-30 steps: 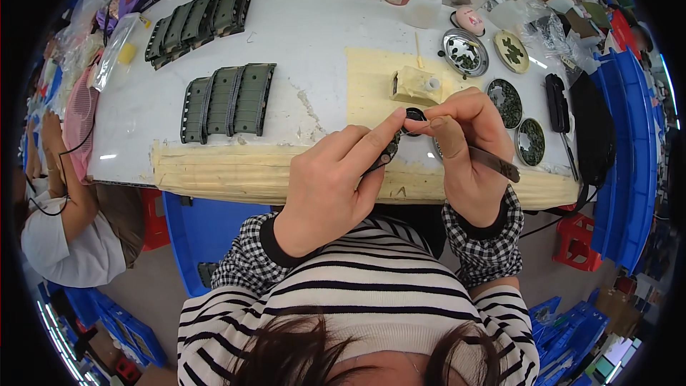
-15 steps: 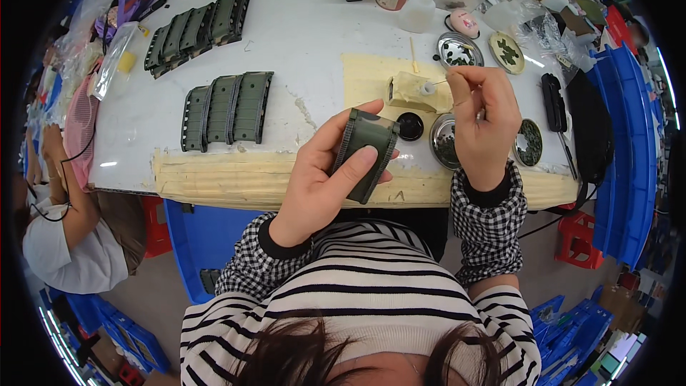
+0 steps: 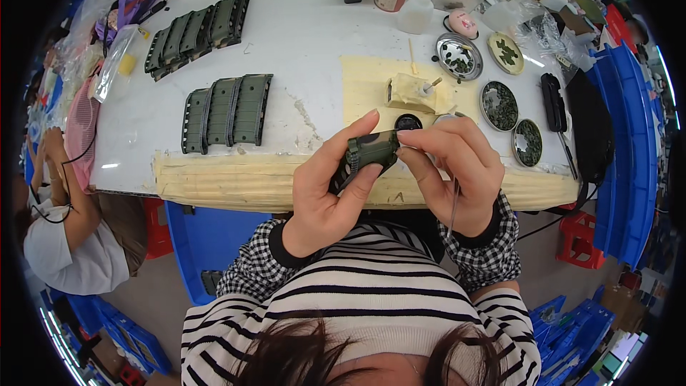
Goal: Assembling plastic model parts for a toy using a specialized tool and manual manipulation.
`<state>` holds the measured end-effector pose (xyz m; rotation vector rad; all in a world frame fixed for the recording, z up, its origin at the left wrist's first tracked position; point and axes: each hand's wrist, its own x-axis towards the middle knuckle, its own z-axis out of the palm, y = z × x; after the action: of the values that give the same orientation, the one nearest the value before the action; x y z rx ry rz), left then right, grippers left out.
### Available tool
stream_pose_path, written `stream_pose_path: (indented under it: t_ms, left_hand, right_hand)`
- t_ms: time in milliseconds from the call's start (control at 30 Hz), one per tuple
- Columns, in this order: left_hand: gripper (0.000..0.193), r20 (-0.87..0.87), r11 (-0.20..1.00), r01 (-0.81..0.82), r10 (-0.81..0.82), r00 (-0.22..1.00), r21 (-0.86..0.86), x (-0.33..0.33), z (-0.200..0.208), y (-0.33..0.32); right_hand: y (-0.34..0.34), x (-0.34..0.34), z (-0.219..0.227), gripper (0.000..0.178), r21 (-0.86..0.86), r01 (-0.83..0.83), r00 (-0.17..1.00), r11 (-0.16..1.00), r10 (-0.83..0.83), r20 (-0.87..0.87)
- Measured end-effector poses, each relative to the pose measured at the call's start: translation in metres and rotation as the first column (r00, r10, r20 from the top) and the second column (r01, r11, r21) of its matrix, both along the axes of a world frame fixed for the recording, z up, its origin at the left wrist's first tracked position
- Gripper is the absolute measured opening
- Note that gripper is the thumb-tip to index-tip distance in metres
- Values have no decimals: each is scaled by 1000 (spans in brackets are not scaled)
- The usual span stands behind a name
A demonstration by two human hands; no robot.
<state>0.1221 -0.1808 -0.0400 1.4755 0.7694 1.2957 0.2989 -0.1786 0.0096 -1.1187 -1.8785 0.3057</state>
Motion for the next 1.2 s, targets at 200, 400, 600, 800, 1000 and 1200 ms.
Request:
stream_pose_path:
  t_ms: [200, 400, 600, 800, 1000, 1200]
  left_hand:
    - [46, -36, 997, -31, 34, 999, 76, -2, -1, -1]
    - [47, -11, 994, -45, 46, 999, 97, -1, -3, -4]
    - [48, 76, 999, 36, -37, 996, 17, -1, -7, 0]
    - [52, 284, 968, 206, -159, 945, -144, -1, -8, -1]
    - [57, 241, 961, 208, -162, 957, -180, -2, -8, -3]
    - [56, 249, 930, 292, -234, 940, -225, -2, -4, -5]
  right_hand:
    - [1, -4, 1, 24, 50, -18, 1000, 999, 17, 13]
    - [-5, -8, -1, 24, 59, 5, 1000, 998, -5, 16]
    - [-6, -7, 1, 23, 30, 28, 1000, 999, -28, -14]
    - [-15, 3, 8, 21, -44, 94, 993, 995, -97, -71]
    - [-16, 22, 11, 85, 37, 106, 976, 994, -97, -196]
    - [-22, 31, 33, 66, -134, -37, 979, 990, 9, -202]
